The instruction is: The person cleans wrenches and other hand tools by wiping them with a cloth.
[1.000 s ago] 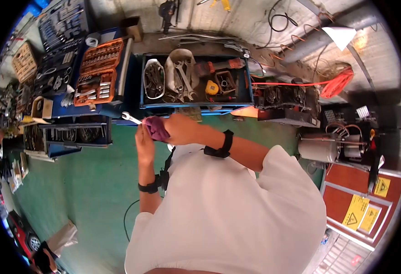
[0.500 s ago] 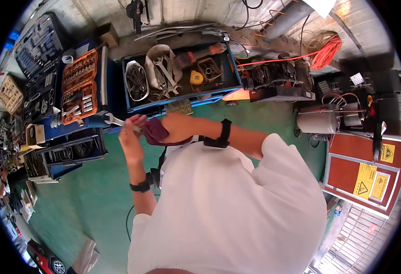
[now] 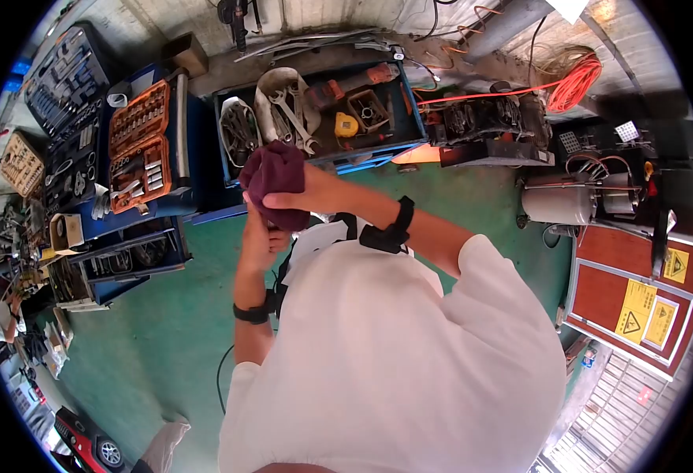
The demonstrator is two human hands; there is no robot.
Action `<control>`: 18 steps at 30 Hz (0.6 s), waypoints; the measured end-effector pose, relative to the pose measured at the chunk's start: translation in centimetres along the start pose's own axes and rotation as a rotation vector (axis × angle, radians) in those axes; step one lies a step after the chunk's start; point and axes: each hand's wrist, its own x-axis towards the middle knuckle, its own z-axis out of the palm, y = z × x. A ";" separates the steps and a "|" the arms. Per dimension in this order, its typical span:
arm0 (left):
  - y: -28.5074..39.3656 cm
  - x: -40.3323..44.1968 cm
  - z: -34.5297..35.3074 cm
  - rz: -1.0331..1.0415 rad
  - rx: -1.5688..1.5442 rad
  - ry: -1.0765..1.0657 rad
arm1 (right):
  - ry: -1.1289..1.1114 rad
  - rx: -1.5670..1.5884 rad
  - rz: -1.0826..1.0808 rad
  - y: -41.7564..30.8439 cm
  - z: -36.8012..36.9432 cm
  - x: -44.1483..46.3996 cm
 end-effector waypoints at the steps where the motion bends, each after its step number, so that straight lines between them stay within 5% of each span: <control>1: 0.3 -0.1 0.3 0.000 -0.001 0.005 | -0.004 0.004 0.000 0.3 0.3 0.4; 7: 1.6 -0.6 -0.6 0.040 0.132 0.121 | 0.153 -0.138 -0.005 0.9 1.0 1.9; 18: 4.3 -2.3 -0.5 0.172 0.340 0.099 | 0.329 0.101 -0.118 -0.2 0.1 3.8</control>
